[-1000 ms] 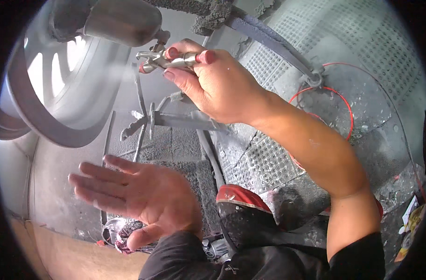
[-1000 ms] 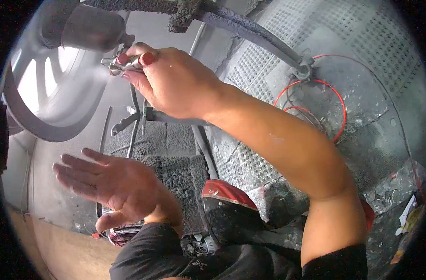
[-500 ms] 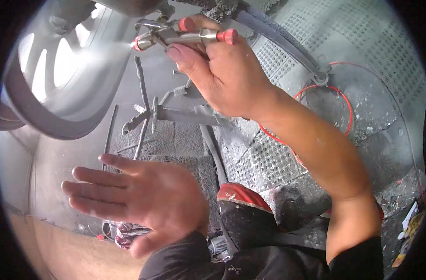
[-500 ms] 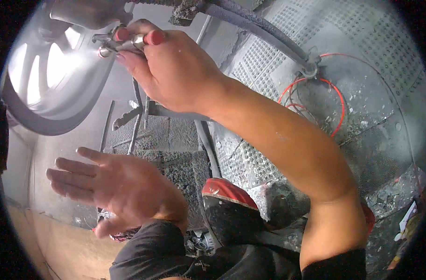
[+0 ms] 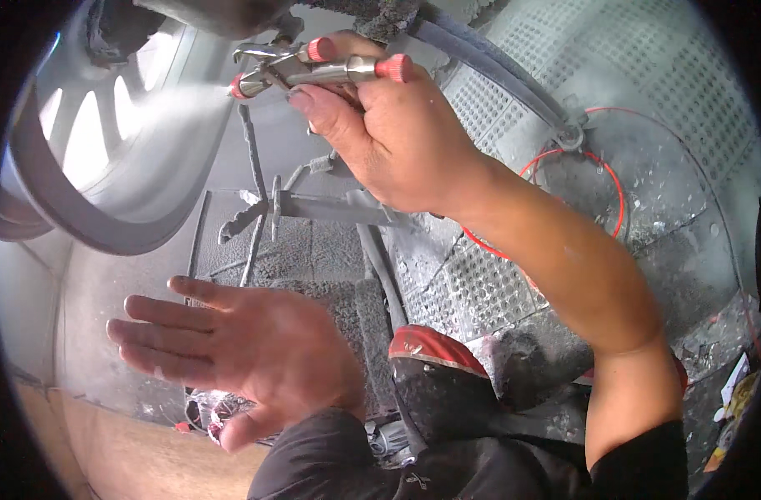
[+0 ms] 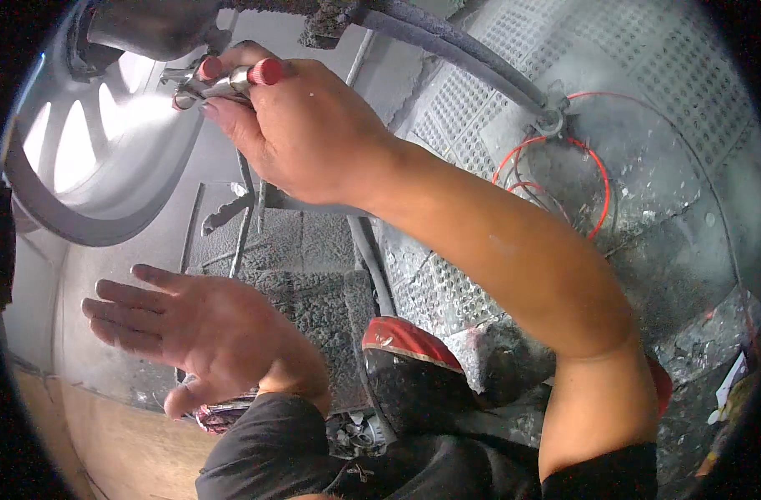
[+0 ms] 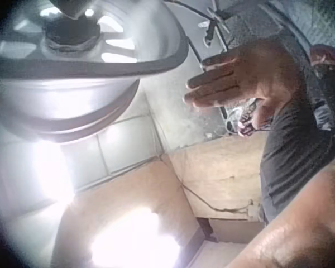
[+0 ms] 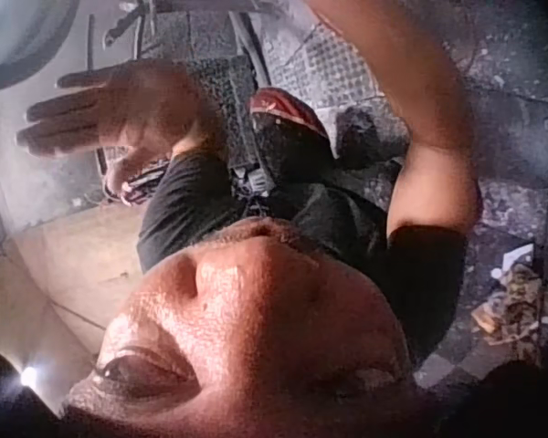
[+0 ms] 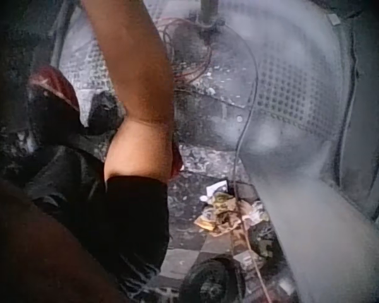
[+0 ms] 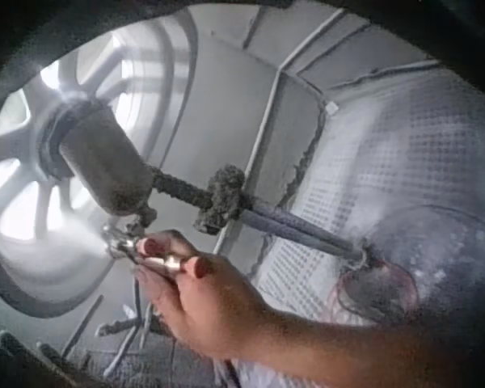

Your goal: The person paints a car wheel by first cleaning it with a cloth, then applying a liquid from a container, and finally using a spray gun to apply a silver finish across the entire surface.

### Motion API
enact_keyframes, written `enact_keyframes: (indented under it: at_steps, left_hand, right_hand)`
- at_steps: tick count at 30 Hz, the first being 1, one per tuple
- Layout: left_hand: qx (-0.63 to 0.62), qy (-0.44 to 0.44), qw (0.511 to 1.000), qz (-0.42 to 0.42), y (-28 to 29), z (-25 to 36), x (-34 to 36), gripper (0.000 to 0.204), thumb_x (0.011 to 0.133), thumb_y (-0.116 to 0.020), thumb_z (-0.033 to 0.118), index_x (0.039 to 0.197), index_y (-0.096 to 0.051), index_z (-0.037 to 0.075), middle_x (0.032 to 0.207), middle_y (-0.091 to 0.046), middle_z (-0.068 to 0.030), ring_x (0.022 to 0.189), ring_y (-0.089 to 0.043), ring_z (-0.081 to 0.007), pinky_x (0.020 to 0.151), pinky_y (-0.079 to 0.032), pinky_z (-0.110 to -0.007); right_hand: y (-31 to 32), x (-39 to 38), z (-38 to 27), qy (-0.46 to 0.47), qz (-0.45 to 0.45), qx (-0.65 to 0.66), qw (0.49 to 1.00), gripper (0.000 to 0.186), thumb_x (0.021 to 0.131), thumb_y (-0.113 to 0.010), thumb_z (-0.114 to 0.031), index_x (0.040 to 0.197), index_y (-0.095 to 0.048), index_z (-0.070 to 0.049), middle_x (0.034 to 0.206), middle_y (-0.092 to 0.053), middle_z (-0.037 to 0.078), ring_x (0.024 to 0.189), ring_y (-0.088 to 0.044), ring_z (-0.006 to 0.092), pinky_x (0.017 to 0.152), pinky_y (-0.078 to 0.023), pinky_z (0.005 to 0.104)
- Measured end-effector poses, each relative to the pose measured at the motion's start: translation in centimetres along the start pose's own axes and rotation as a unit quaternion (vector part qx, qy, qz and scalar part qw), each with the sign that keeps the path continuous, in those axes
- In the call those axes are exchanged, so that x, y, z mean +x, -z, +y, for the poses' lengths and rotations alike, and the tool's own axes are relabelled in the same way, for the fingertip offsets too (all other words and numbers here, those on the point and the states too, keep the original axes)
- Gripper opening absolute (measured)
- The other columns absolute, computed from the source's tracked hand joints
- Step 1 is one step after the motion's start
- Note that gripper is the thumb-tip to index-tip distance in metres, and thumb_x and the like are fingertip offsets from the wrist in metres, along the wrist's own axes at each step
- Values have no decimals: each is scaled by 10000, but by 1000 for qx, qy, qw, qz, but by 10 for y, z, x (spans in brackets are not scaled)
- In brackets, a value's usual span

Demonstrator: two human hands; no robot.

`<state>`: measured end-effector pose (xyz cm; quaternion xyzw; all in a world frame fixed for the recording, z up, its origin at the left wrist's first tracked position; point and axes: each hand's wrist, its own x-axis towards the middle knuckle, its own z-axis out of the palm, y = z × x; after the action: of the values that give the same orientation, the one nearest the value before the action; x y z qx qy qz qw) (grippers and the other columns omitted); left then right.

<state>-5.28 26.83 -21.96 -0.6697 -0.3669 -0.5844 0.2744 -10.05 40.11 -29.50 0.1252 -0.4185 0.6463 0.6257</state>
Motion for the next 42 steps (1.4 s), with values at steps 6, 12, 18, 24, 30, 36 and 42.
enact_keyframes:
  at_steps: [6, 12, 18, 24, 30, 36, 42]
  left_hand:
    - [422, 180, 888, 41, 132, -69, 19, 711, 1060, -180, 538, 1529, -242, 8, 1622, -242, -139, 1516, -156, -274, 1250, -71, -461]
    - [-250, 139, 958, 2, 33, -10, -2, 767, 1037, -254, 597, 1580, -164, 62, 1654, -167, -136, 1542, -77, -262, 1255, -25, -444]
    - [92, 72, 993, -3, 50, -14, 15, 819, 1018, -207, 642, 1590, -119, 63, 1666, -119, -125, 1544, -72, -228, 1254, -4, -446]
    - [184, 184, 962, 87, 109, -66, 14, 676, 1068, -190, 527, 1468, -365, 11, 1528, -396, -122, 1429, -349, -238, 1221, -200, -444]
    - [40, 131, 989, 62, -7, 9, 0, 850, 1007, -143, 664, 1555, -233, 20, 1631, -253, -135, 1522, -189, -245, 1230, -76, -479]
    - [203, 52, 976, 52, 84, -46, 18, 777, 1037, -162, 604, 1541, -280, 25, 1610, -294, -150, 1513, -210, -265, 1231, -84, -462]
    - [178, 118, 970, 117, 42, -43, 18, 752, 1048, -203, 575, 1493, -325, -19, 1563, -359, -180, 1482, -273, -281, 1215, -161, -460]
  right_hand:
    - [-10, 5, -6, 72, 24, -30, 997, 240, 992, -602, -211, 1046, -714, -6, 763, -640, 118, 1092, -605, 291, 843, -491, 419]
    - [-8, 3, -5, 48, 20, -32, 998, 197, 992, -594, -172, 985, -699, -6, 747, -625, 96, 745, -636, 216, 669, -504, 339]
    - [-6, 8, -7, 114, 33, -52, 992, 230, 960, -591, -182, 916, -693, 19, 986, -691, 199, 907, -670, 380, 753, -533, 452]
    - [-6, 7, -19, 45, 25, -26, 998, 246, 962, -597, -192, 868, -683, 19, 1045, -681, 198, 801, -677, 394, 722, -532, 454]
    - [-2, 1, -7, 83, 20, -44, 995, 244, 1003, -594, -217, 944, -651, 13, 756, -625, 87, 638, -590, 175, 616, -481, 330]
    - [-13, 2, -15, 61, 26, -23, 998, 221, 954, -610, -174, 903, -680, 30, 1050, -683, 182, 788, -671, 391, 707, -527, 447]
    - [-11, -6, -9, 29, -61, -32, 997, 239, 969, -601, -190, 977, -671, 38, 1049, -679, 190, 803, -677, 396, 700, -524, 447]
